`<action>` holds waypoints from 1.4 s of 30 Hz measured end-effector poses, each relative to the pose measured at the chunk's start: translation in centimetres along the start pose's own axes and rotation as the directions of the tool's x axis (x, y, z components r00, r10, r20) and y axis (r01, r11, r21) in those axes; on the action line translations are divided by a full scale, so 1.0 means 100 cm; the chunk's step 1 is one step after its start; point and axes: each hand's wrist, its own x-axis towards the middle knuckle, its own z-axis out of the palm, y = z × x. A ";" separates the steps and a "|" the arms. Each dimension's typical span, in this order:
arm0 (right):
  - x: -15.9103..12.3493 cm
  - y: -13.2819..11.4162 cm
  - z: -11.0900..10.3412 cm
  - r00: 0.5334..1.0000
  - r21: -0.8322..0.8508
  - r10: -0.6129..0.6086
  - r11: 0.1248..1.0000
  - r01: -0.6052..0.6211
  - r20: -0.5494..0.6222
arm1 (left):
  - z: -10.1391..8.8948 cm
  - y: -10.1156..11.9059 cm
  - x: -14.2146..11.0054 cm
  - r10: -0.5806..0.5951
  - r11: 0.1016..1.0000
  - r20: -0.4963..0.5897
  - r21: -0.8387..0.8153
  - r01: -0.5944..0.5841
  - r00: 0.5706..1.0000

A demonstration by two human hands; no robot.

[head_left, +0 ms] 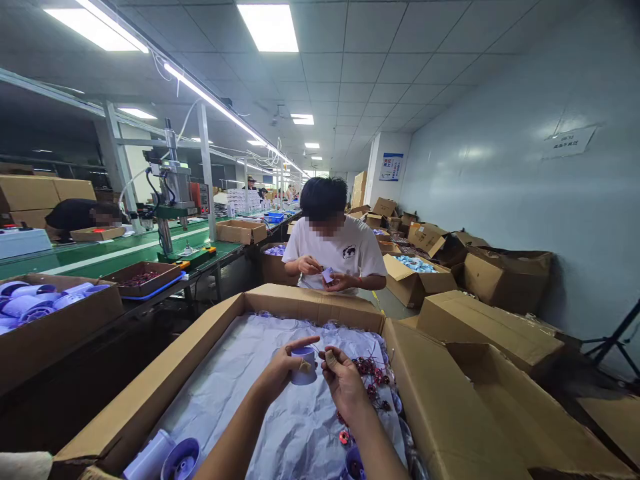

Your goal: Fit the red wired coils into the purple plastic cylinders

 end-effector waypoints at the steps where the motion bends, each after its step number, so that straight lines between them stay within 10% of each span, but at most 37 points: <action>1: -0.001 -0.001 0.000 1.000 -0.003 0.010 1.000 -0.010 0.008 | 0.000 0.000 0.000 0.000 1.000 -0.006 0.001 0.000 1.000; 19: -0.002 -0.007 0.000 0.998 -0.029 0.058 0.998 -0.057 0.039 | -0.005 0.000 0.003 0.052 0.997 -0.097 -0.046 -0.056 0.994; 32: 0.003 -0.001 -0.001 0.986 -0.385 -0.162 0.908 0.165 0.041 | -0.006 0.003 0.001 0.116 0.993 -0.097 -0.012 -0.117 0.989; 42: -0.001 -0.015 0.006 0.987 -0.053 -0.145 0.989 0.141 -0.065 | -0.016 -0.020 0.009 0.351 0.766 -0.048 0.589 -0.258 0.935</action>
